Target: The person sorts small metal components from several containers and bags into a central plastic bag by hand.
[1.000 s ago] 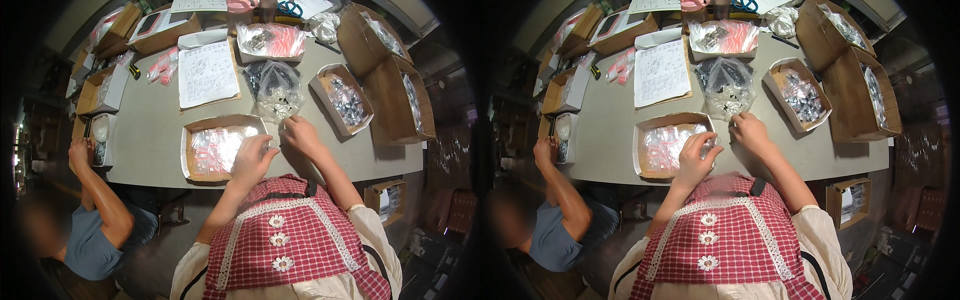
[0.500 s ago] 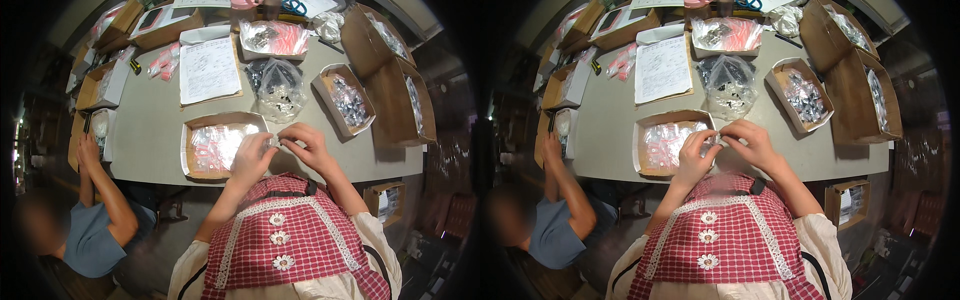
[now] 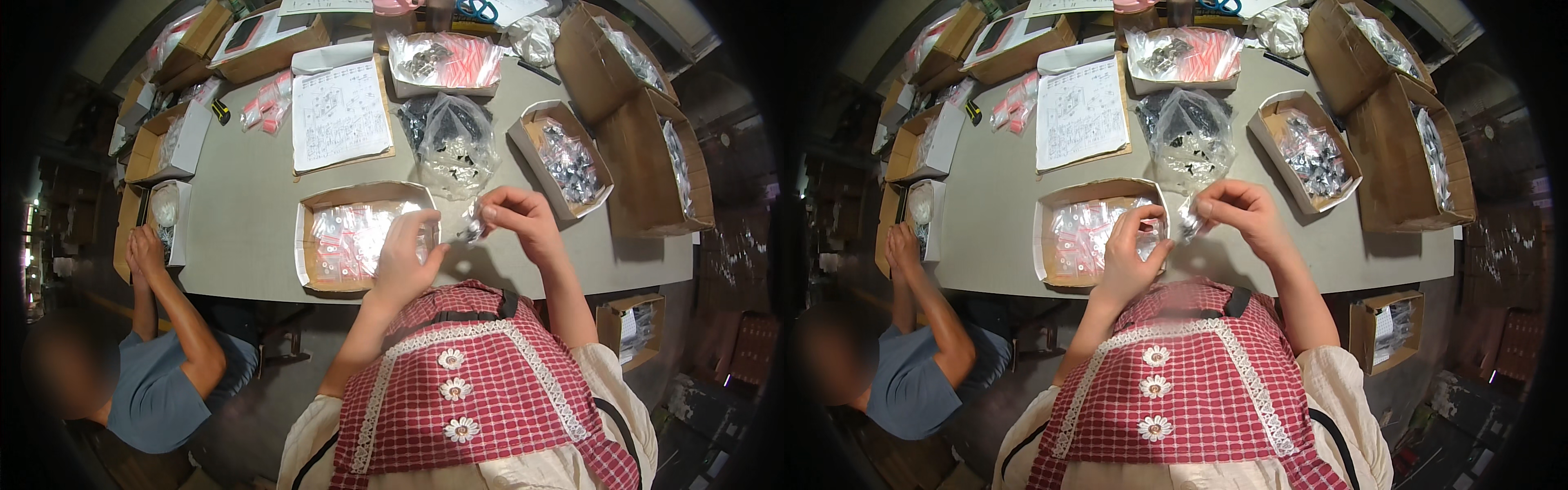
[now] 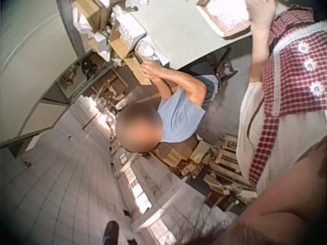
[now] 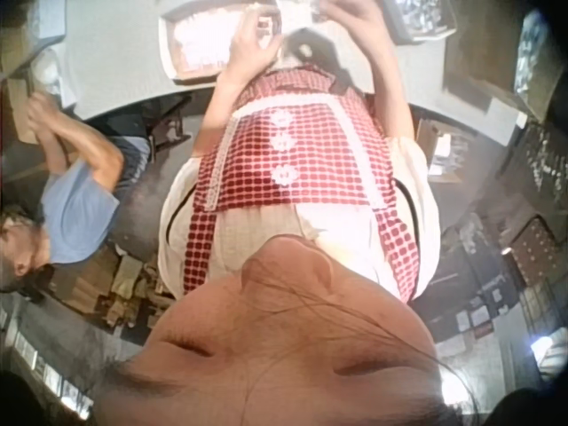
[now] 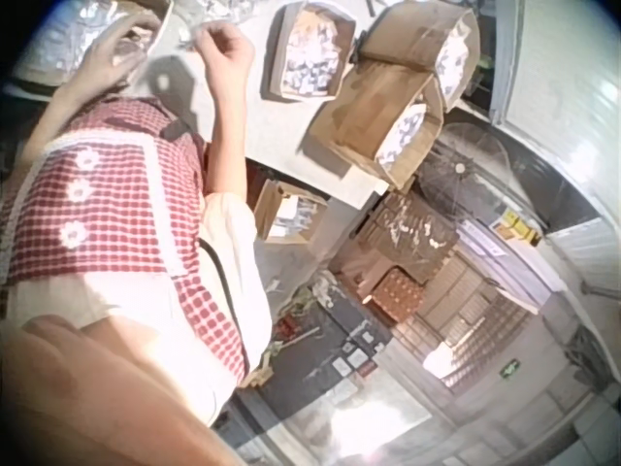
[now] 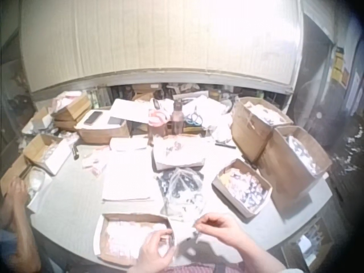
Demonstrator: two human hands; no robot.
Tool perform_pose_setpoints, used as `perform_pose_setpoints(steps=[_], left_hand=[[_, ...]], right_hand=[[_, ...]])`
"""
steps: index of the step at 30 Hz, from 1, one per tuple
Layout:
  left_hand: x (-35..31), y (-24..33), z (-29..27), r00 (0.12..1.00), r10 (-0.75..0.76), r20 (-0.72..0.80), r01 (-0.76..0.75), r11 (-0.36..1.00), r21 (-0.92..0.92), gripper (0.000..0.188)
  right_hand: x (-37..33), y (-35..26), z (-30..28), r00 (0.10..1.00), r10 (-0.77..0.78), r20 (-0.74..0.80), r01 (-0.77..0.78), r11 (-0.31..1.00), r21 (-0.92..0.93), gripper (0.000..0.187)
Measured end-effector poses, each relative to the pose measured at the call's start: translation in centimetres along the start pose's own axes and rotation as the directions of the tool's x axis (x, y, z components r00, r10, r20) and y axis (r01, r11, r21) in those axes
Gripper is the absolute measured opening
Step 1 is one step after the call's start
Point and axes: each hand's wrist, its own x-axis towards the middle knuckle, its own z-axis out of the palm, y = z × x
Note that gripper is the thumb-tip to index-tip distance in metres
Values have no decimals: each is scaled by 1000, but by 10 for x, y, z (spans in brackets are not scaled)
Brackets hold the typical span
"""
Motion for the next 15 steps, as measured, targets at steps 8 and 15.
perform_pose_setpoints(steps=[8, 15], left_hand=[[16, 18, -11, 978, -184, 102, 207, 929, -308, 18], [32, 26, -12, 839, -372, 397, 528, 733, -429, 17]], right_hand=[[-13, -15, 8, 990, -37, 139, 91, 908, -409, 11], [-8, -18, 18, 974, 165, 153, -156, 985, -69, 17]])
